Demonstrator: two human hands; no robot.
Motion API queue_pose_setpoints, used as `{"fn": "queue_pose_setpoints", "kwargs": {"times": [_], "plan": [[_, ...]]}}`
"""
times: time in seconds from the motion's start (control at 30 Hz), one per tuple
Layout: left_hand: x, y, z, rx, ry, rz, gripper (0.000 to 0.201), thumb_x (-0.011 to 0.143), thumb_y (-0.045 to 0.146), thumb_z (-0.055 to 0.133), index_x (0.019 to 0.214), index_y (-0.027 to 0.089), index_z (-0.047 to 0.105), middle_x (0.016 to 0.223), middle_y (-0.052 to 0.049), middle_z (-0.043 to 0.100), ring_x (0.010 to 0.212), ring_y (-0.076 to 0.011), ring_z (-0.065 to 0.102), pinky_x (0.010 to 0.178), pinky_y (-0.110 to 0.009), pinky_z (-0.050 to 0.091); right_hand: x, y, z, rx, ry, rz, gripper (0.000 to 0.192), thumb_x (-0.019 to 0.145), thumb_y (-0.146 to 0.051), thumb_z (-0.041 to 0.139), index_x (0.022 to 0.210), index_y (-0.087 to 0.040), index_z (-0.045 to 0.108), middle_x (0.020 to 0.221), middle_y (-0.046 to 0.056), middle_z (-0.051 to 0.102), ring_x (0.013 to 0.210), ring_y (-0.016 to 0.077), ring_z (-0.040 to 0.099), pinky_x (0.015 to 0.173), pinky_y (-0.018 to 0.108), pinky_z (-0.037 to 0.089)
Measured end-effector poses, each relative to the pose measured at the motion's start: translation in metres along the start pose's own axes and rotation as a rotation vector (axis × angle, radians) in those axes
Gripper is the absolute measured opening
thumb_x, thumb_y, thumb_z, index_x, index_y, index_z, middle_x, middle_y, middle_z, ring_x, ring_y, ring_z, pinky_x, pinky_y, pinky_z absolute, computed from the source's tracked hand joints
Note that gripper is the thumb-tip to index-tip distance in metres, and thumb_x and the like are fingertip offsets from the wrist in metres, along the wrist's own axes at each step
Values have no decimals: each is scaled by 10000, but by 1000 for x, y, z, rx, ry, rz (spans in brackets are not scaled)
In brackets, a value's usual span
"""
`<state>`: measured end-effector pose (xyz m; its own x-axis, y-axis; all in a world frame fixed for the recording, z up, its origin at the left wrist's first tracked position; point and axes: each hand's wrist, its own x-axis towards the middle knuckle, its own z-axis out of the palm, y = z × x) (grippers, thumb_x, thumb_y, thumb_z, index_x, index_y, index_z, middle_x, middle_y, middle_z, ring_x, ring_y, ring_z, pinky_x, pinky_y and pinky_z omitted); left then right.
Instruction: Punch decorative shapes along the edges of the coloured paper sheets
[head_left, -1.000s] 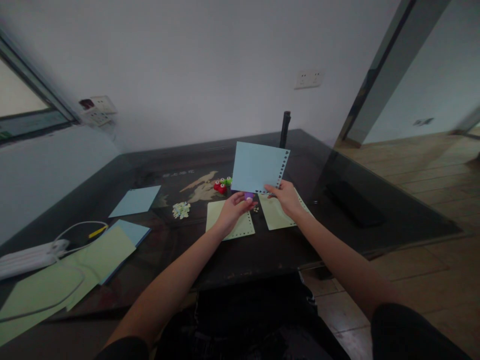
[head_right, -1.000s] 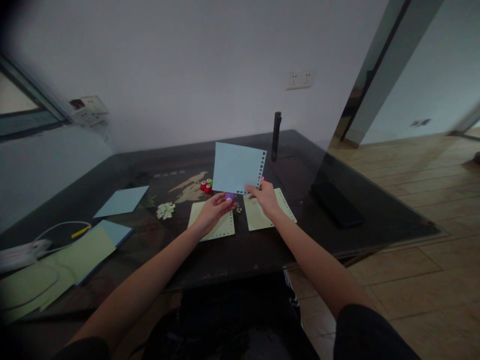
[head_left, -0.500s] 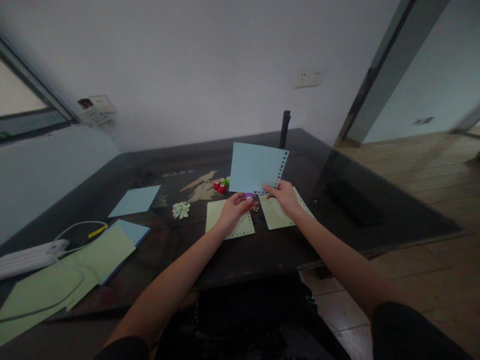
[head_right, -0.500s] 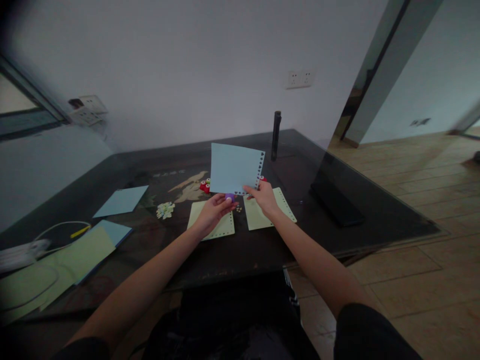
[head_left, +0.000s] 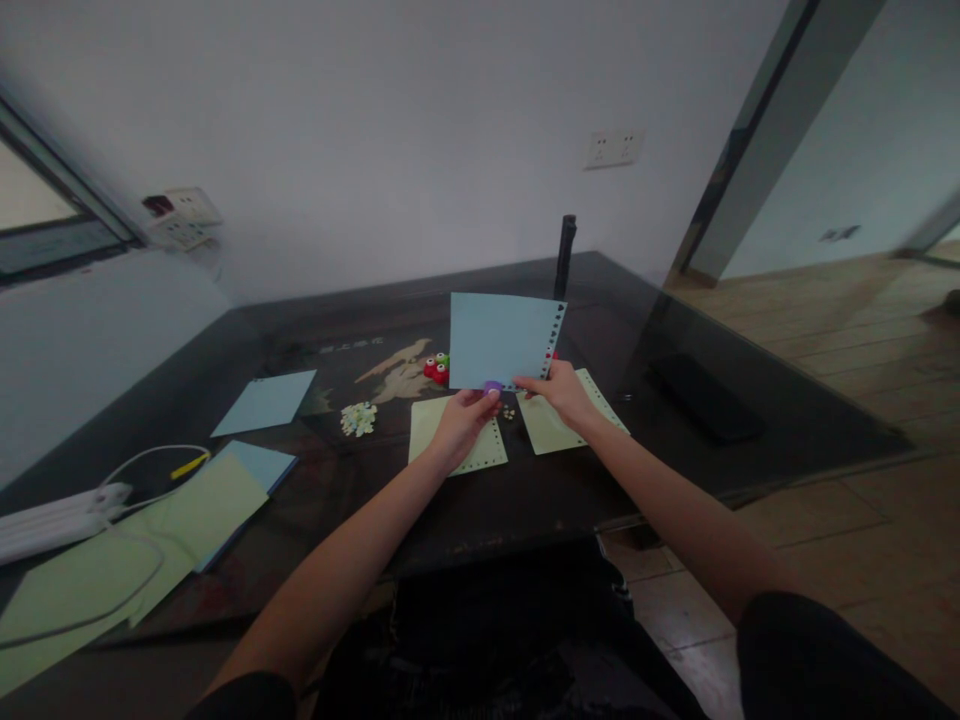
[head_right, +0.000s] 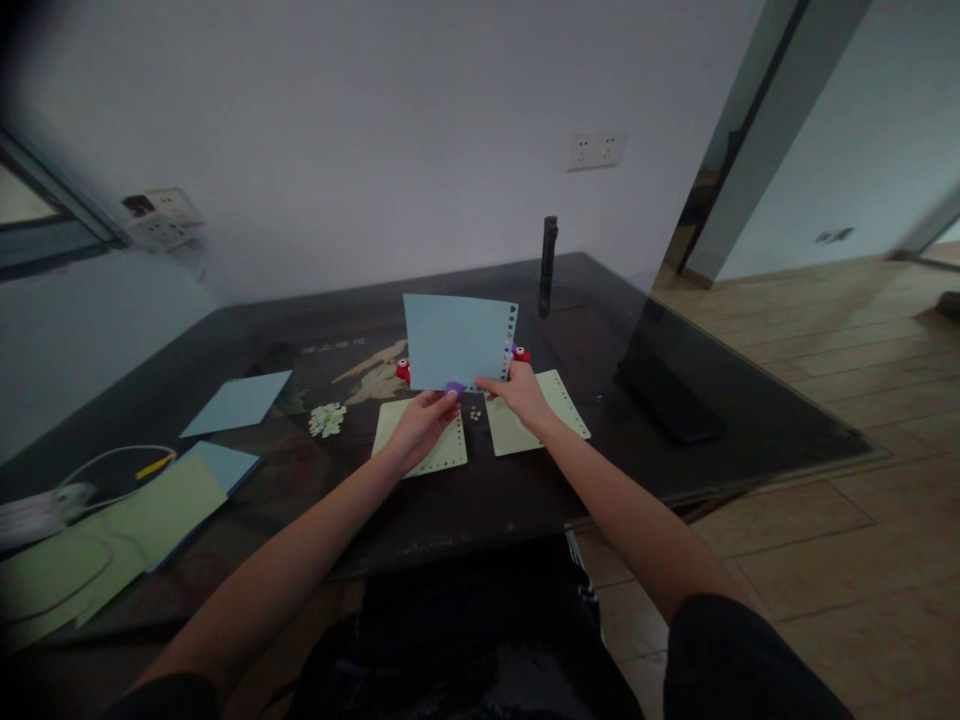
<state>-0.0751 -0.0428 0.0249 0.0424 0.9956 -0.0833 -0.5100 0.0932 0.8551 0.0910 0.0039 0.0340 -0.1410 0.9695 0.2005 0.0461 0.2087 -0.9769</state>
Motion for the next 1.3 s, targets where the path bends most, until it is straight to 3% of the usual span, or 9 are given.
{"fn": "queue_pose_setpoints", "kwargs": {"times": [0.4,0.87,1.1,1.3], "plan": [[3,-7,-2,-16,-19,-18,245,603,205,815,760,93,664,763,-45,683,634,-84,605,699,-234,495,-2,-4,1,-115,4,16,171,613,-271,738,691,-134,671,651,48,682,517,142,589,534,297,501],[5,-9,-7,-31,-20,-23,268,608,210,820,766,96,635,753,-31,668,634,-85,625,681,-220,520,-4,0,1,-142,-14,-17,206,624,-316,731,714,-140,674,674,55,693,569,174,633,583,326,533],[4,-8,-6,-14,-18,-22,258,622,214,810,768,108,627,733,-23,649,636,-84,598,707,-251,493,-5,-4,1,-164,-27,-39,185,634,-316,737,690,-156,661,671,47,688,602,172,628,597,318,533],[1,-4,-5,49,15,-13,299,593,282,820,774,133,636,723,-6,624,643,-81,549,627,-224,406,-5,-3,1,-182,-20,-57,229,625,-362,746,656,-159,642,665,50,678,609,171,616,594,310,517]]}}
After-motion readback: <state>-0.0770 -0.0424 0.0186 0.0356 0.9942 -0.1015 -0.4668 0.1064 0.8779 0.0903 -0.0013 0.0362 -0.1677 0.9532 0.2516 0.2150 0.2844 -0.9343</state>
